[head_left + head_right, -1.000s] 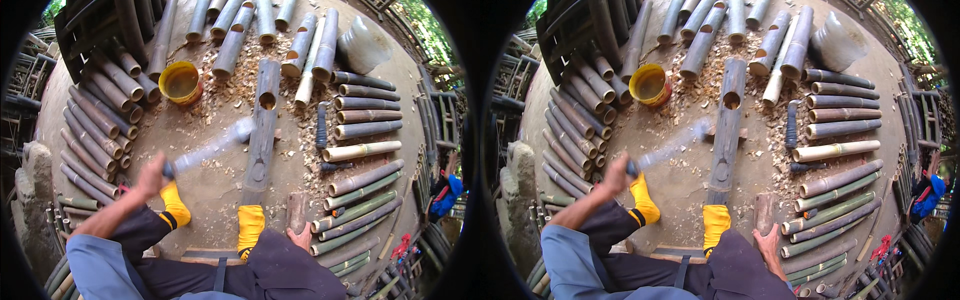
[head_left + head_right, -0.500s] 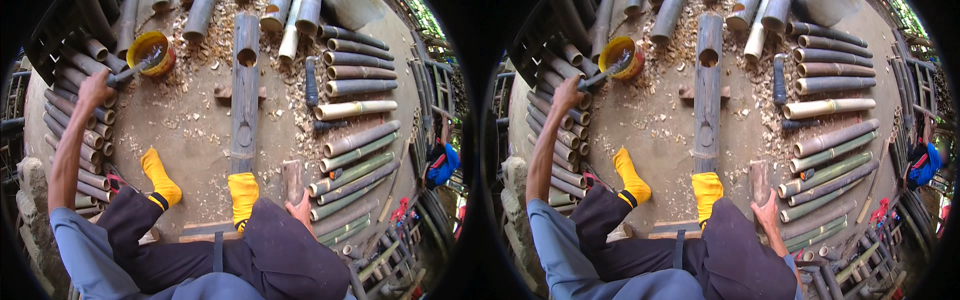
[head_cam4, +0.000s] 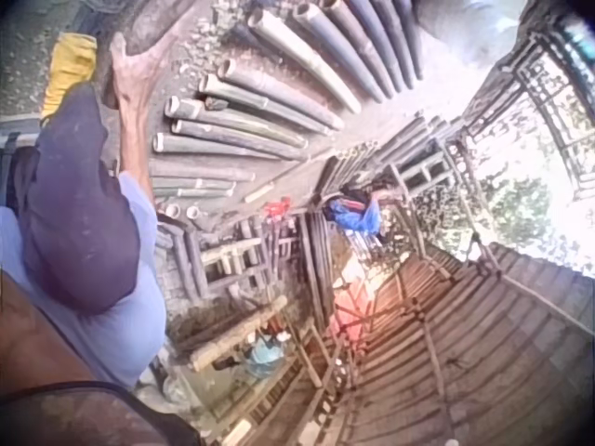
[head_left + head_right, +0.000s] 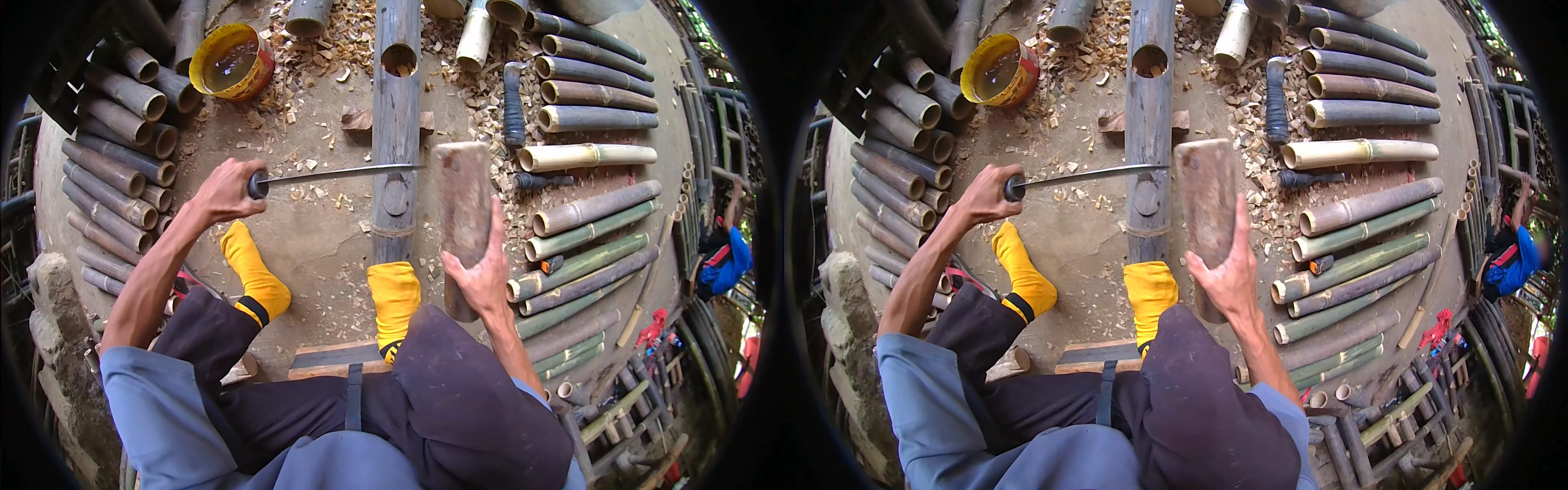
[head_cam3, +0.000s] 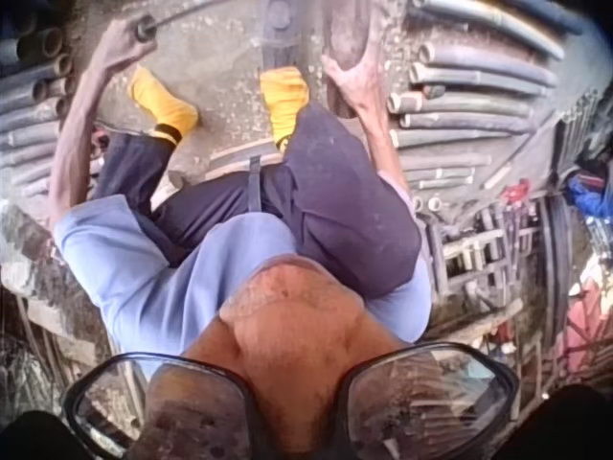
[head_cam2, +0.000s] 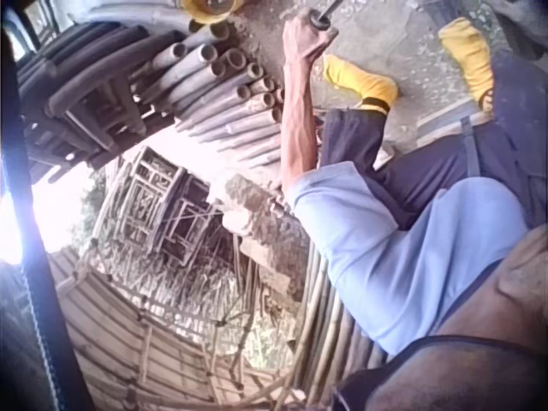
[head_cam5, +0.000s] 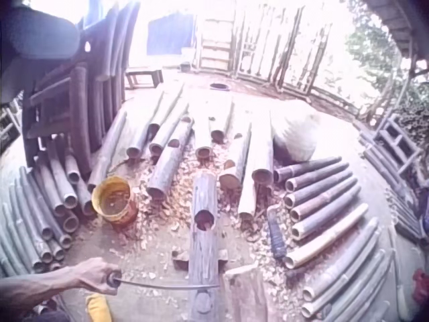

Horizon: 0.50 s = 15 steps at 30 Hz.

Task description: The person carves and shapes bamboo poles using a knife and a wooden mallet. They hammer the knife into the bamboo to shave layers and create holes, then insert a thinner bamboo piece to test the fit.

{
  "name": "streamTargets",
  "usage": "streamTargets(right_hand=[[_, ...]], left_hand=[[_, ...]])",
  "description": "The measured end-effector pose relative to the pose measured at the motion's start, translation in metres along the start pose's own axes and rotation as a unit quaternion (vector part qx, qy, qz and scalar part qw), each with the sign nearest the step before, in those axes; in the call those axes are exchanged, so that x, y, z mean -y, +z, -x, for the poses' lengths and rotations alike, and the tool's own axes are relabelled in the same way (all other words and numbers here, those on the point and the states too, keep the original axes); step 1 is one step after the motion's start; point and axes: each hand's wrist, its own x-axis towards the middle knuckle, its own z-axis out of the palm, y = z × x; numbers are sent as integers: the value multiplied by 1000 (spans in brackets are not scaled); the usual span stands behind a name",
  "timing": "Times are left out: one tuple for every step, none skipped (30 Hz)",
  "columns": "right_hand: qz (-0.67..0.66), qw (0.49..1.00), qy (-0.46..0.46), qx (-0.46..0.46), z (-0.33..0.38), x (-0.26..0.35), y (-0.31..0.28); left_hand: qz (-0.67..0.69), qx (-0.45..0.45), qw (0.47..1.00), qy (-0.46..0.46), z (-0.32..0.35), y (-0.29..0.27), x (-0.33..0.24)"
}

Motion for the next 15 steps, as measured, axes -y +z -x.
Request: streamTargets(right_hand=[[-17,999,19,28,-6,3,0],[-11,999,25,34,-10,2,3],[-5,999,32,39,-14,1,5],[1,998,38,44,-15,0,6],[15,999,16,40,-15,-2,6],[11,999,14,40,-16,-4,6],[7,999,11,41,-16,-6,6],[0,999,9,43,-15,-8,8],[2,999,20,47,-15,-10,10],[3,998,31,50,-16,-11,13],[7,998,41,53,-17,-12,13],[13,998,38,52,-17,-14,13],[18,998,34,51,-17,-16,14],[22,998,29,50,-17,-17,14],[19,998,24,49,-17,-17,15]], left_hand=[[1,13,1000,-18,-7,3,1],[1,29,999,-38,-12,7,3],[-2,36,999,-39,-16,9,5],[-5,44,998,-40,-19,9,6],[-9,49,998,-41,-21,8,7],[-18,49,998,-37,-24,8,7],[-26,48,998,-31,-28,8,5],[-37,48,998,-29,-29,8,6],[-39,52,997,-31,-29,7,8],[-41,55,997,-33,-30,7,10],[-42,58,997,-32,-32,8,11],[-42,60,997,-31,-34,9,12],[-43,63,997,-30,-35,11,14],[-46,65,996,-30,-36,10,14],[-47,66,996,-30,-36,10,14]])
